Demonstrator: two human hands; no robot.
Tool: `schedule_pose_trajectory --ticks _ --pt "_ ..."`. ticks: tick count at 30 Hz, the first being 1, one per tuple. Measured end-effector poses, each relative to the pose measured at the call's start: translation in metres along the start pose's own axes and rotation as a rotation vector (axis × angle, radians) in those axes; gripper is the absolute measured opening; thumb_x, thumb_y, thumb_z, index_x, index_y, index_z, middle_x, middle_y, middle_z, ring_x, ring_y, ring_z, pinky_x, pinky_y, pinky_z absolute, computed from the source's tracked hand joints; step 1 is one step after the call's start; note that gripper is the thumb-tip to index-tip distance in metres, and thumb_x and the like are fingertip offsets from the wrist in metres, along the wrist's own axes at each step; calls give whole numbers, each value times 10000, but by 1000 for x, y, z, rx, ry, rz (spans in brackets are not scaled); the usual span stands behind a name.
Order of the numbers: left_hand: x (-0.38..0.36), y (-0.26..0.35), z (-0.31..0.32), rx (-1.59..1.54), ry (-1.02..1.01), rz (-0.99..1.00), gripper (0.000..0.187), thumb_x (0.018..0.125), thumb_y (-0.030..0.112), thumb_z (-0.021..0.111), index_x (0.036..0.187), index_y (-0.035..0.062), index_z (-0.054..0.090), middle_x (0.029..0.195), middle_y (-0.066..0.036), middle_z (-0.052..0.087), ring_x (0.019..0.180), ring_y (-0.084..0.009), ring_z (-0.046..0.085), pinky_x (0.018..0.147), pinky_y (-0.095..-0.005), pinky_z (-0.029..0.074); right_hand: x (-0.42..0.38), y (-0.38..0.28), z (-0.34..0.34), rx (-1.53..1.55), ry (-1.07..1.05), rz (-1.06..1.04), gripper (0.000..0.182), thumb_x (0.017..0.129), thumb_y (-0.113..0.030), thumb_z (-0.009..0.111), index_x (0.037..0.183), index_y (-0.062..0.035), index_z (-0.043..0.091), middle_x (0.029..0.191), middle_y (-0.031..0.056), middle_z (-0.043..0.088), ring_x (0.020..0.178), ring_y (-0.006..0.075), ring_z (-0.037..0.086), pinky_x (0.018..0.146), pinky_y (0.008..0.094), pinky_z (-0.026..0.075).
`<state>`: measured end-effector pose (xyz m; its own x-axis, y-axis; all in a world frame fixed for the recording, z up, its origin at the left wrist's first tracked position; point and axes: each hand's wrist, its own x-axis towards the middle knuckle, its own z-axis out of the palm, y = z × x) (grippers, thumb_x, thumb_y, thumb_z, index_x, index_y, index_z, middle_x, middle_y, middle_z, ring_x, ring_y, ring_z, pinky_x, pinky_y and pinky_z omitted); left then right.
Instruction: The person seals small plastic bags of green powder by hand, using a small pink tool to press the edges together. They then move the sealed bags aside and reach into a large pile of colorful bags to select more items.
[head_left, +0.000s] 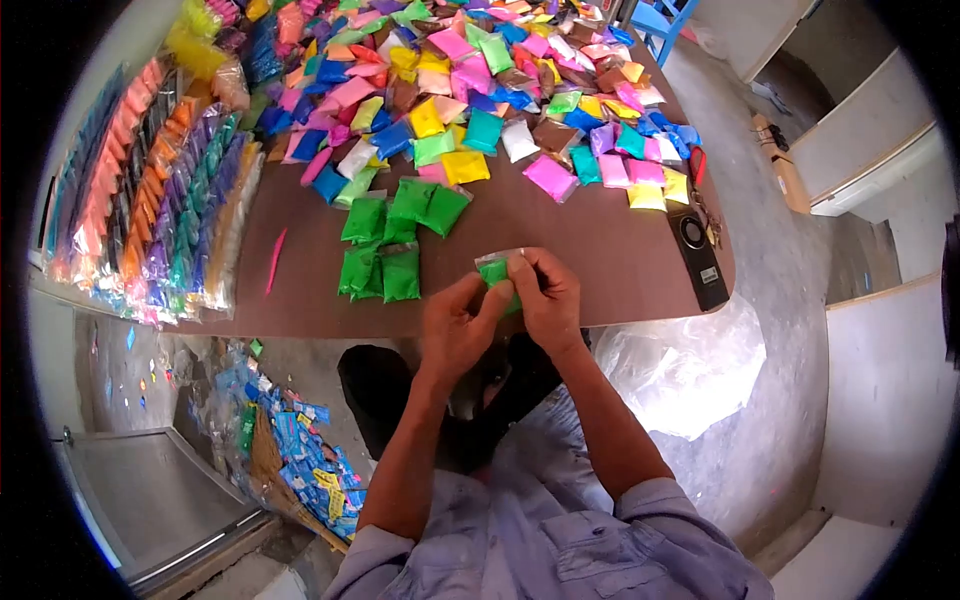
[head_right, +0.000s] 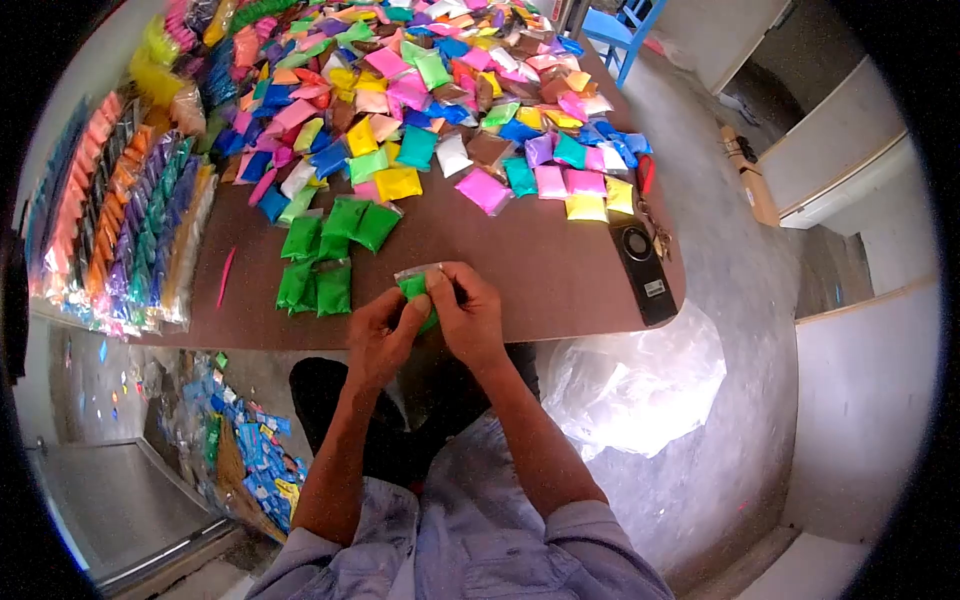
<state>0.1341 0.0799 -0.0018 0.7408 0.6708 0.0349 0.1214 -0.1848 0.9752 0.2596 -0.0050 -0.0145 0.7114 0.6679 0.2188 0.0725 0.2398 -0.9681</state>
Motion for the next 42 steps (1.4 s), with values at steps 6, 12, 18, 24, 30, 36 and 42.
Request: schedule_pose_trajectory --ticks 6,12,18,24,30,36,42 --pt "-2 2 3 -109 98 54 292 1057 263 679 890 25 651 750 66 526 695 -47 432 579 -269 359 2 -7 5 -140 -43 -13 197 1071 -174 608 1043 6 682 833 -25 613 791 51 532 679 261 477" --pt "-1 0 3 -68 91 92 341 1046 253 695 802 33 600 694 58 488 658 -49 407 542 -285 337 1 -2 4 -155 -18 -1 228 1085 -204 589 1051 6 673 860 -15 638 803 62 554 694 270 485" --pt "-2 9 5 85 77 148 333 979 247 739 804 -10 618 630 -129 566 571 -141 476 532 -361 407 1 7 -1 -41 46 25 228 1088 -221 608 1077 -3 673 896 -26 643 819 48 551 708 245 477" --pt "-1 3 3 78 114 73 359 995 236 717 779 -7 564 622 -155 509 565 -153 457 524 -389 387 3 4 0 -49 -9 -5 210 1084 -198 609 1128 -1 667 928 -15 653 848 45 561 741 234 483" --pt "3 -6 1 78 82 64 358 999 250 715 794 -13 587 607 -138 511 563 -133 467 522 -380 393 3 6 -4 -30 -34 19 203 1073 -173 615 1157 6 665 957 -4 665 866 45 577 749 237 495" --pt "1 7 7 -53 144 38 311 980 272 738 879 -15 673 635 -106 593 595 -116 548 545 -343 429 2 9 -10 -24 -45 -6 179 1059 -129 632 1168 8 668 953 -14 664 849 47 582 727 235 497" --pt "1 -2 7 -10 164 65 296 987 226 723 840 -16 635 616 -98 525 587 -107 477 536 -347 400 1 4 -5 36 -67 0 185 1068 -146 628 1154 11 669 929 -18 661 823 37 574 701 222 485"
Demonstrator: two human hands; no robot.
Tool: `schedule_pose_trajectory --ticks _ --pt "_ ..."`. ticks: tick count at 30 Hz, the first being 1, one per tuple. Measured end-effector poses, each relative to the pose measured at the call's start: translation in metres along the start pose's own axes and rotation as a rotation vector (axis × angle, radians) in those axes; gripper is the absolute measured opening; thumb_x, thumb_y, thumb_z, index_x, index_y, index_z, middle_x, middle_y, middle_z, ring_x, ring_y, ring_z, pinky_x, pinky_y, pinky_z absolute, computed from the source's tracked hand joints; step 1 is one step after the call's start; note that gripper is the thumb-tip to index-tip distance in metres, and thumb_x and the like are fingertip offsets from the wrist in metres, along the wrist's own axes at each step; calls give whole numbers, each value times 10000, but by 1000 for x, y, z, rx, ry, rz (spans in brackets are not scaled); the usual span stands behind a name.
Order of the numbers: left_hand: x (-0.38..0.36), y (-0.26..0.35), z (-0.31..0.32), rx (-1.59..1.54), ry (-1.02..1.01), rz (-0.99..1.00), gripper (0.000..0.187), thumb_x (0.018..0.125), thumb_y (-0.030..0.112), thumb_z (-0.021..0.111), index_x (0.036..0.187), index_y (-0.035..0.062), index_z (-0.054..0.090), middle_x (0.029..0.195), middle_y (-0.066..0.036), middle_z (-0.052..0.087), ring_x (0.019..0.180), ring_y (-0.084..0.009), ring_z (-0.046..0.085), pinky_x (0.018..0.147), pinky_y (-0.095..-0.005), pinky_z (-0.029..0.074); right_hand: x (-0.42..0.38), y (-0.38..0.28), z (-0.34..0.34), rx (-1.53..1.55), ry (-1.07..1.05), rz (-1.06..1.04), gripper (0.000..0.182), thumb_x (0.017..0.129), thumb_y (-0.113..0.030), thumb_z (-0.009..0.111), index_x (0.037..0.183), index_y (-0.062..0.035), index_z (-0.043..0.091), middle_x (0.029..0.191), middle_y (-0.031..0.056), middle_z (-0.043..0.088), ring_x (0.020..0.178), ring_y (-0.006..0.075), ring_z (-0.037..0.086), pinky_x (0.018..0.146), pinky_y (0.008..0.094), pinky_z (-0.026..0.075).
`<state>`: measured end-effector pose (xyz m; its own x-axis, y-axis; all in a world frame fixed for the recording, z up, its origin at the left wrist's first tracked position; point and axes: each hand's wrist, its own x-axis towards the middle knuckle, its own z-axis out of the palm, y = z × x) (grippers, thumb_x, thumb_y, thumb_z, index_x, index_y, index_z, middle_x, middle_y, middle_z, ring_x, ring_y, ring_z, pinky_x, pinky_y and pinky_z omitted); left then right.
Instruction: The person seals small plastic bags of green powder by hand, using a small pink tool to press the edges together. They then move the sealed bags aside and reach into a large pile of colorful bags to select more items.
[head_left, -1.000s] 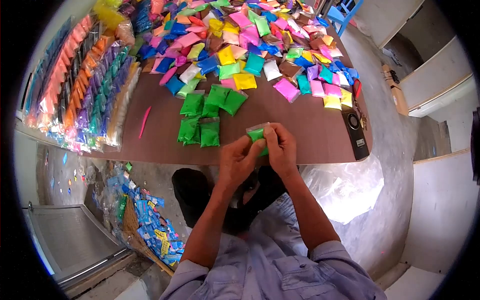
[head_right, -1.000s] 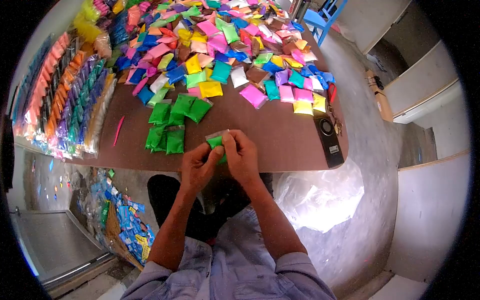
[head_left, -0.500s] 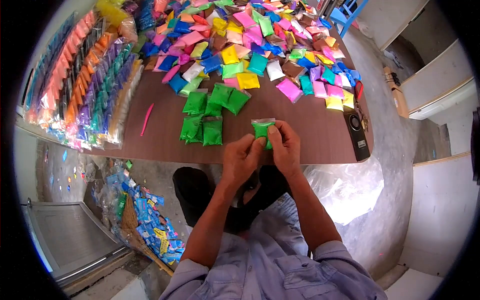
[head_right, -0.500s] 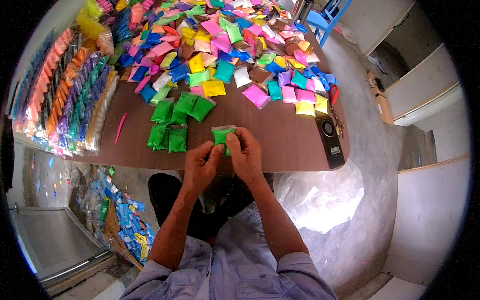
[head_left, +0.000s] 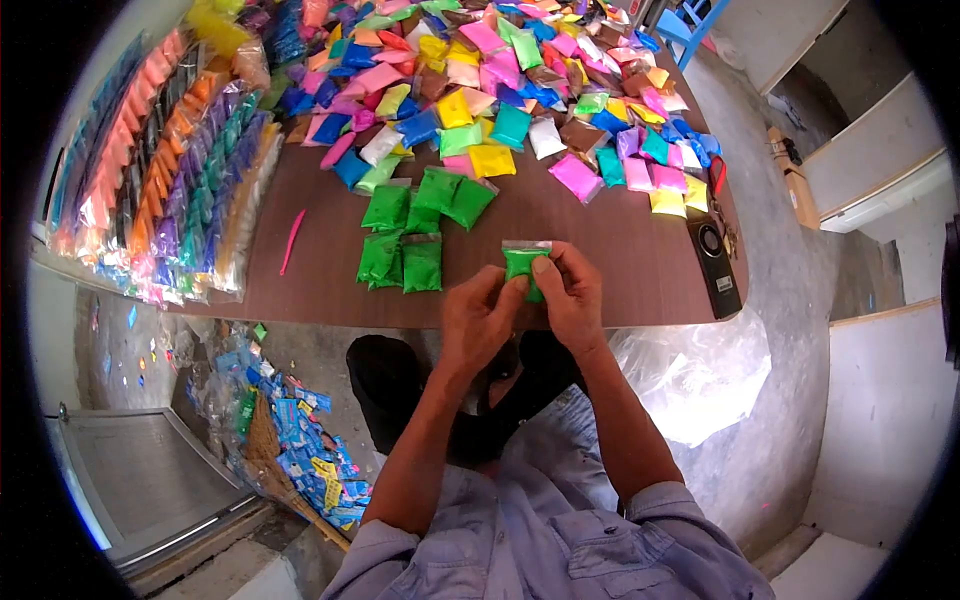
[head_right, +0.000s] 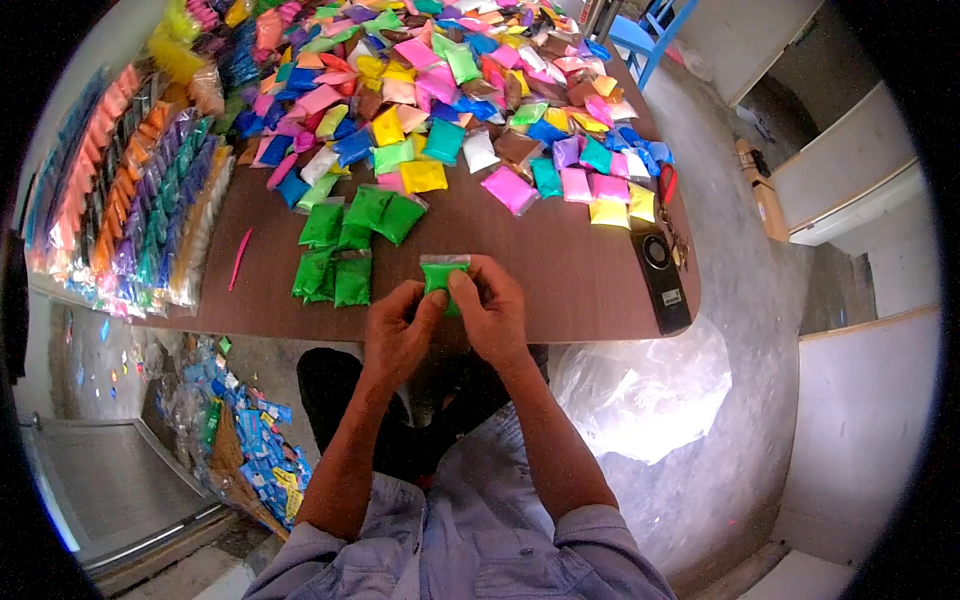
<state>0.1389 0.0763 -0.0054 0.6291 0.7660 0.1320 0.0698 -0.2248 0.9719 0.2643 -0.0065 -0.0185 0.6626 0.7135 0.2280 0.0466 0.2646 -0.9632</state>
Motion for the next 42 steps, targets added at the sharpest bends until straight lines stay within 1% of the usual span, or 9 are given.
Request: schedule_pose_trajectory --ticks 6,15,22,24,25,27,31,33,42 --pt "1 -1 0 -45 -15 -13 368 993 224 724 771 -16 553 618 -80 450 615 -82 412 529 -342 369 1 -5 -2 -22 -23 62 200 1078 -174 616 1140 8 673 925 -15 666 824 37 575 701 226 487" --pt "1 8 1 -28 22 -44 275 984 245 739 925 -15 673 659 -74 545 651 -78 499 564 -306 420 0 2 -4 -28 -5 -16 150 1053 -124 640 1119 -2 698 923 -24 661 831 42 572 717 231 490" --pt "-1 -6 -1 -51 11 -1 274 989 197 737 864 -16 618 641 -56 493 637 -80 458 547 -316 403 0 0 -4 -62 -26 44 133 1044 -113 636 1080 5 688 891 -41 630 823 34 554 708 226 479" --pt "-1 -8 -1 -64 -30 3 347 1064 255 673 811 56 546 715 70 421 681 -51 364 569 -289 321 0 1 -6 -78 -28 38 137 1046 -117 634 1078 3 690 893 -40 635 822 35 555 706 227 481" --pt "-1 -7 -1 -65 -31 4 347 1064 255 673 811 56 546 715 70 421 681 -51 364 569 -289 321 0 2 -7 -95 -31 32 141 1048 -121 632 1076 2 693 896 -38 639 822 36 555 703 229 482" --pt "0 -2 -2 -59 -16 -22 278 988 191 742 845 -16 624 628 -17 493 633 -69 448 539 -311 397 -1 3 -6 -81 -4 22 139 1047 -121 638 1074 1 697 897 -38 644 822 36 558 703 229 484" --pt "1 10 -2 -74 -10 -45 257 994 199 733 888 -24 663 649 -4 521 650 -62 467 549 -293 405 -1 4 -4 -64 20 -46 132 1042 -118 659 1078 0 706 906 -35 657 823 38 564 710 230 488" --pt "2 6 -1 -109 -6 -77 326 1064 339 668 968 27 676 778 47 561 723 -57 464 617 -273 390 -2 0 -5 -89 -6 -48 127 1039 -115 665 1078 -2 708 912 -34 659 822 39 565 708 230 487" --pt "0 -4 -4 -38 -20 -41 338 1075 315 655 866 55 600 737 62 460 699 -56 400 592 -291 353 -2 0 -4 -130 -42 -9 141 1041 -130 643 1059 0 696 877 -38 623 793 39 543 677 235 468"
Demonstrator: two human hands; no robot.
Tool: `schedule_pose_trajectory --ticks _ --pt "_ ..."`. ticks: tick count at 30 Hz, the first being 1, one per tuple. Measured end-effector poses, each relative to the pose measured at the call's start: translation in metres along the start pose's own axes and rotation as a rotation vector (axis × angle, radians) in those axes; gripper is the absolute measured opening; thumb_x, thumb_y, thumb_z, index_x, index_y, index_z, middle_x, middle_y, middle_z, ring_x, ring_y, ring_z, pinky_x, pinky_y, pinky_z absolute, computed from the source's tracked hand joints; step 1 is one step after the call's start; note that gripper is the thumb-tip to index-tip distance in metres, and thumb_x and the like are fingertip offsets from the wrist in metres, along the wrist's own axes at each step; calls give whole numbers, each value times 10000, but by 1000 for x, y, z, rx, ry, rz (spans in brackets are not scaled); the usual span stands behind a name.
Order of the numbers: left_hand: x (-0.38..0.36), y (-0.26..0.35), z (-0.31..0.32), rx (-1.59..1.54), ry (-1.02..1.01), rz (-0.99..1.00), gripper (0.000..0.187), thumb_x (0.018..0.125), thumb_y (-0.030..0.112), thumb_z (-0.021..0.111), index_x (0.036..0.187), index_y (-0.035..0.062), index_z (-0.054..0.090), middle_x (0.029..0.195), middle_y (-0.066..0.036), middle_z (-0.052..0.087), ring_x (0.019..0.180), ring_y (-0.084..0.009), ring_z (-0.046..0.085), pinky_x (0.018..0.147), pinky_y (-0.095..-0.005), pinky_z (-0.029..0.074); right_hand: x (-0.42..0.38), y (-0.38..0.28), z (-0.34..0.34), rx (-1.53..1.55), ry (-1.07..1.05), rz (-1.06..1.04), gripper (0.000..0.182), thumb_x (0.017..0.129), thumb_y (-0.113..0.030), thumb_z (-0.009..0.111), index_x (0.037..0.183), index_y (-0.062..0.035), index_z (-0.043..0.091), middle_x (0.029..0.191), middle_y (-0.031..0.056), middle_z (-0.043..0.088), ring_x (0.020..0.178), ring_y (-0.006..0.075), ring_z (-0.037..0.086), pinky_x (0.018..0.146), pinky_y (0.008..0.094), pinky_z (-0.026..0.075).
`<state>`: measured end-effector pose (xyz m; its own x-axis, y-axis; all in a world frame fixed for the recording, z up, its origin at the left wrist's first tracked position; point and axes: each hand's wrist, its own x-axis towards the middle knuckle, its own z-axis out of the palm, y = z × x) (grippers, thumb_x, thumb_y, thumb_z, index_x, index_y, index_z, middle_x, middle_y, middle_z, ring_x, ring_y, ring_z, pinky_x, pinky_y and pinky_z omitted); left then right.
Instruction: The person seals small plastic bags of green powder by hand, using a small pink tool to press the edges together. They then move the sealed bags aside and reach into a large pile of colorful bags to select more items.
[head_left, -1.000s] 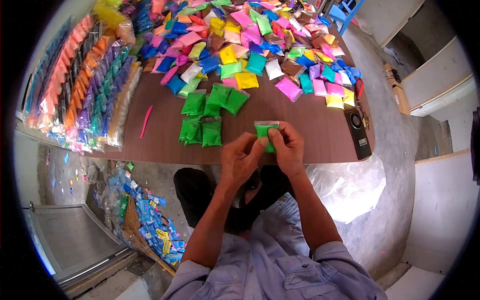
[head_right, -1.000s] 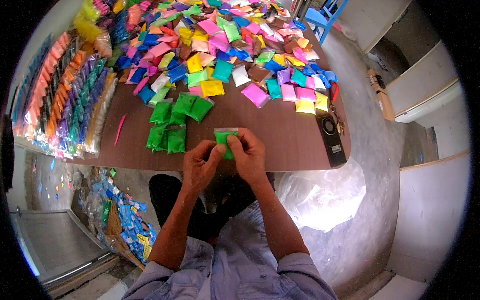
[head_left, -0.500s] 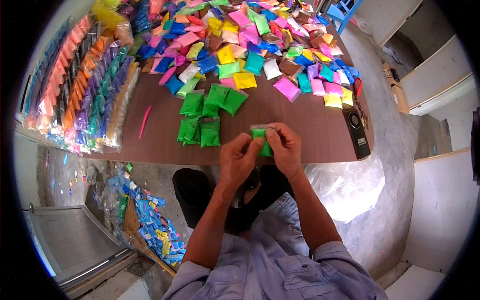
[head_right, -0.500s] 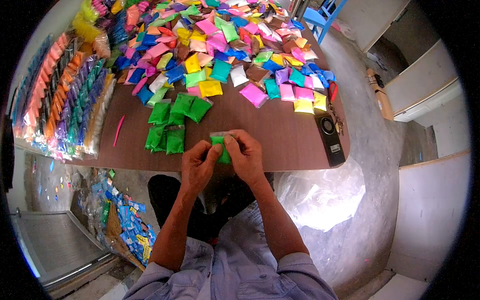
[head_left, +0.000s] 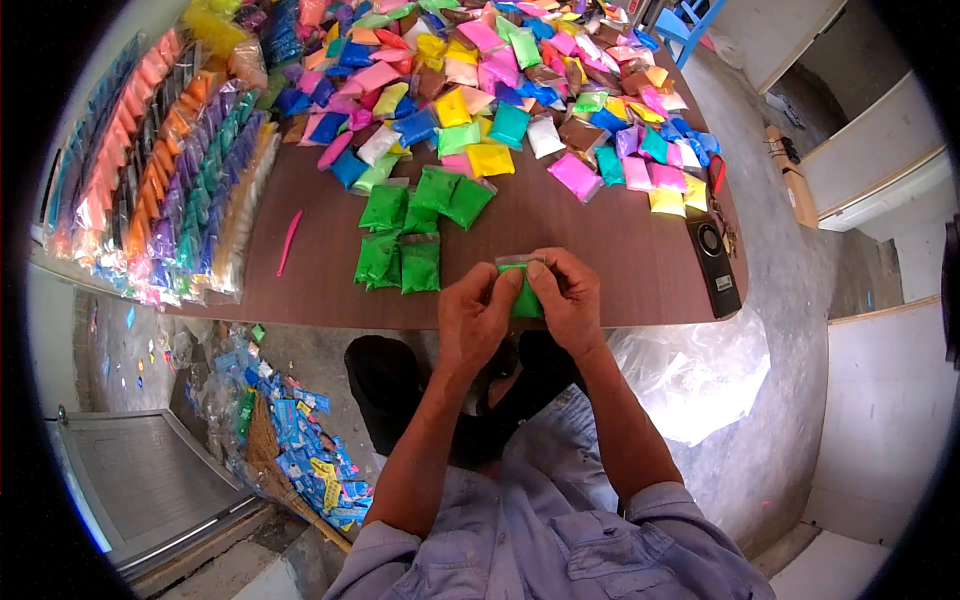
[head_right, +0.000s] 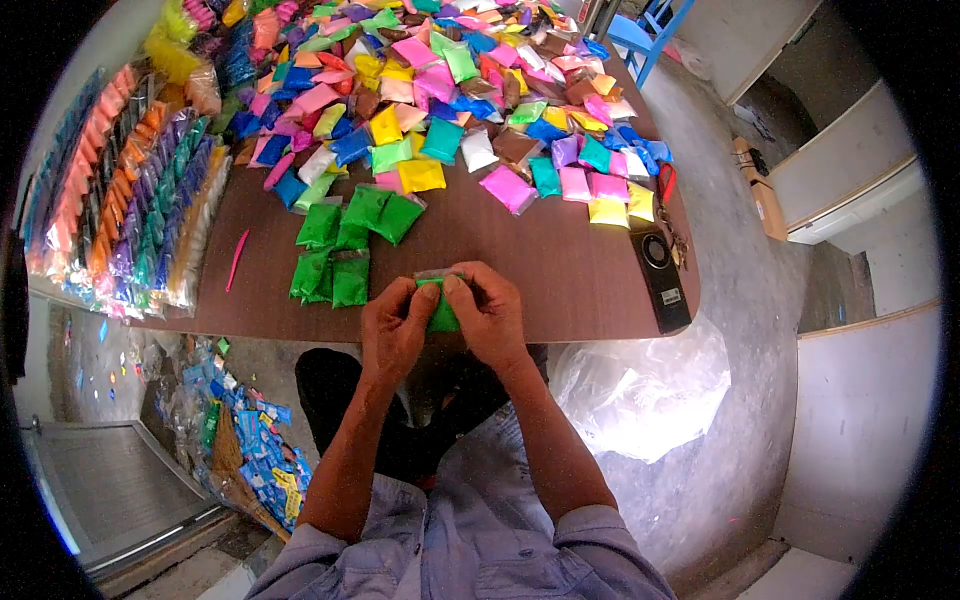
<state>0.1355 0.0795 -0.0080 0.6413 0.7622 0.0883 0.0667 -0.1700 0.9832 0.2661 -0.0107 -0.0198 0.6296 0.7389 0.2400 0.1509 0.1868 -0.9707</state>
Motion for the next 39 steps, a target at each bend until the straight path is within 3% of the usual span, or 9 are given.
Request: schedule_pose_trajectory --ticks 9,19,21,25,27,28,30,33,39 --pt "1 -2 2 -54 1 -22 274 1068 282 670 979 23 693 781 48 567 724 -47 475 619 -262 401 0 1 2 -21 51 -45 116 1031 -95 647 1059 1 706 887 -24 647 796 48 549 682 243 472" --pt "1 -1 1 -74 18 -9 247 1069 249 665 987 18 695 783 57 561 715 -37 468 610 -255 397 0 -1 1 -23 -1 -5 128 1031 -112 643 1055 -1 701 884 -28 633 804 53 546 696 246 472" --pt "1 5 2 -73 54 -26 239 1009 214 716 962 -19 697 704 -27 623 685 -57 535 599 -284 457 -1 -1 2 -18 13 -7 125 1031 -110 638 1054 0 694 887 -27 629 807 53 546 701 245 473" --pt "0 22 1 -33 111 -14 204 988 197 732 989 -6 712 745 -60 682 661 -108 609 624 -292 503 -2 4 3 62 72 -30 119 1032 -110 629 1049 -2 675 898 -22 623 821 50 548 712 239 471" --pt "2 24 -8 197 171 121 205 947 190 763 1056 19 728 916 -114 742 764 -239 703 693 -352 560 -1 5 3 83 97 -5 123 1032 -118 632 1038 -3 676 888 -25 622 815 44 546 705 237 468" --pt "8 31 -16 204 160 121 205 947 190 763 1056 19 728 916 -114 742 764 -239 703 693 -352 560 -2 3 2 96 114 21 128 1033 -125 635 1026 -4 676 879 -28 621 810 39 543 699 235 466" --pt "33 46 -36 687 237 398 280 895 180 786 1139 53 731 1098 -148 737 949 -349 705 836 -448 563 -2 1 4 76 100 17 132 1033 -128 637 1020 -3 678 858 -35 617 794 35 539 688 235 463" --pt "73 46 -59 994 198 560 346 862 169 789 1192 82 726 1188 -148 719 1071 -370 674 950 -502 514 -1 0 4 42 81 13 135 1028 -131 643 1009 -2 680 817 -43 610 764 28 530 662 238 459" --pt "104 22 -83 1068 40 501 350 858 129 783 1201 77 733 1129 -118 748 1052 -332 691 918 -477 506 0 2 2 5 85 15 128 1010 -132 661 1002 -6 679 771 -30 601 726 27 513 614 246 443"
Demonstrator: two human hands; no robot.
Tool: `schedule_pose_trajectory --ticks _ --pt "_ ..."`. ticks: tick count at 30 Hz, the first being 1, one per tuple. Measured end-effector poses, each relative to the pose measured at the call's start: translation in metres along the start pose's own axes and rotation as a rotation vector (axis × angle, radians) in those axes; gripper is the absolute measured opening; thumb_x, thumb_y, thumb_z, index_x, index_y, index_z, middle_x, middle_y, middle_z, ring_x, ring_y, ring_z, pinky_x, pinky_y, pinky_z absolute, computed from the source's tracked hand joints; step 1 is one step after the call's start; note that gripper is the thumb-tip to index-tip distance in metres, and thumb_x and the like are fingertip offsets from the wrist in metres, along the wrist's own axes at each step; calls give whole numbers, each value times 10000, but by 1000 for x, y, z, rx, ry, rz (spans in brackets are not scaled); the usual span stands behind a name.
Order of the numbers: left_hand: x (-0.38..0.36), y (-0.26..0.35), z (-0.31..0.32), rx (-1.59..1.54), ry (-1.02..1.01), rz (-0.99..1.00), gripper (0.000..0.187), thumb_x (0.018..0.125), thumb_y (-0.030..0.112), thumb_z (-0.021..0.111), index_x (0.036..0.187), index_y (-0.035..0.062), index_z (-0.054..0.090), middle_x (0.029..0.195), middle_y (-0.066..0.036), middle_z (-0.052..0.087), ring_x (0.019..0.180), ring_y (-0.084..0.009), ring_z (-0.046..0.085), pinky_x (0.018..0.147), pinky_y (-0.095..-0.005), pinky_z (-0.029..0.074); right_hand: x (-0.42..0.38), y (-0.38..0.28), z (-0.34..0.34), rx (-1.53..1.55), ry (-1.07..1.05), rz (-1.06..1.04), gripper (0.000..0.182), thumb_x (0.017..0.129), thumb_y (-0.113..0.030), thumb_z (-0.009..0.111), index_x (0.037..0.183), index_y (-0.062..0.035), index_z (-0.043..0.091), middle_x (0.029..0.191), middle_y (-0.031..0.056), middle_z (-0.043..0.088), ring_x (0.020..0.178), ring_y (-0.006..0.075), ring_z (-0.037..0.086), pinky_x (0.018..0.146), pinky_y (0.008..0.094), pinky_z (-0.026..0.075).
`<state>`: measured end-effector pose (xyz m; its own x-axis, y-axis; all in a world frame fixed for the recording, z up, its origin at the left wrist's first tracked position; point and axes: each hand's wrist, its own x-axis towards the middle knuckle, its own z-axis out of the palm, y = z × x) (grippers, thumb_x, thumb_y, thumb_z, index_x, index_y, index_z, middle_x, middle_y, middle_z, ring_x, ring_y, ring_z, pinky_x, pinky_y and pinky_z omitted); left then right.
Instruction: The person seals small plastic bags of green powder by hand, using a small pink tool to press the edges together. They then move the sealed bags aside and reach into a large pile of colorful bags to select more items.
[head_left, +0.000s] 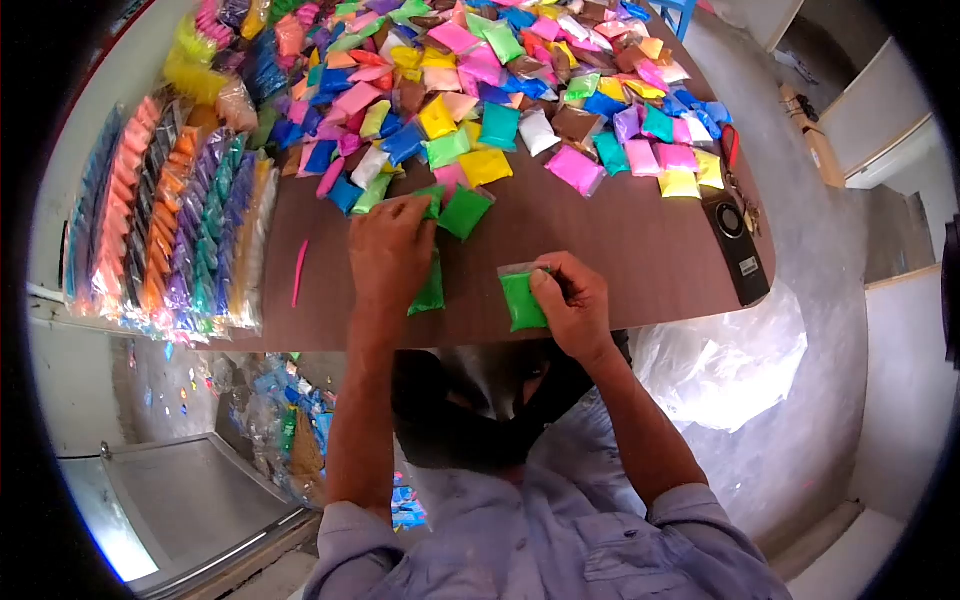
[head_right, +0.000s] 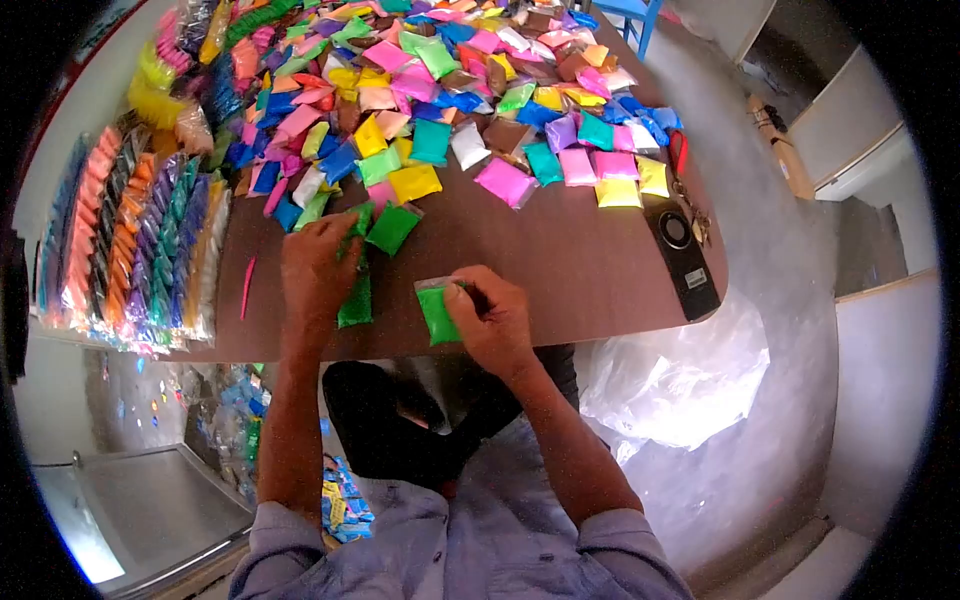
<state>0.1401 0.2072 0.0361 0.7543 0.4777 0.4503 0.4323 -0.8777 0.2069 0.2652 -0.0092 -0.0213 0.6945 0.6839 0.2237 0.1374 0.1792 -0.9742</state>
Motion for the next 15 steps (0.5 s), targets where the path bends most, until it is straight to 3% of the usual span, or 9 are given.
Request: schedule_pose_trajectory --ticks 1,3,6,15 --pt "-1 -3 -2 3 -12 5 350 858 129 783 1201 77 733 1129 -118 748 1052 -332 691 918 -477 506 -1 -1 0 -10 -1 -5 128 1008 -133 662 999 -6 678 762 -26 597 717 29 509 603 248 439" --pt "-2 -9 -12 -22 223 22 319 864 123 791 1176 75 744 1062 -113 761 1003 -325 706 875 -459 508 1 -1 -1 11 -6 -1 133 1008 -136 659 995 -5 676 752 -23 590 708 31 506 597 250 437" --pt "-4 -13 -25 -177 269 -90 298 868 128 799 1158 79 753 1019 -124 763 947 -332 712 843 -441 510 0 -4 0 34 -15 15 139 1008 -139 653 988 -3 674 737 -18 581 695 35 504 590 255 437" --pt "-20 -7 -21 104 42 82 357 843 155 828 1186 93 749 1139 -72 750 1109 -272 669 941 -419 479 1 0 1 -21 -8 -30 128 998 -127 647 986 -2 676 729 1 589 677 46 505 580 269 443"
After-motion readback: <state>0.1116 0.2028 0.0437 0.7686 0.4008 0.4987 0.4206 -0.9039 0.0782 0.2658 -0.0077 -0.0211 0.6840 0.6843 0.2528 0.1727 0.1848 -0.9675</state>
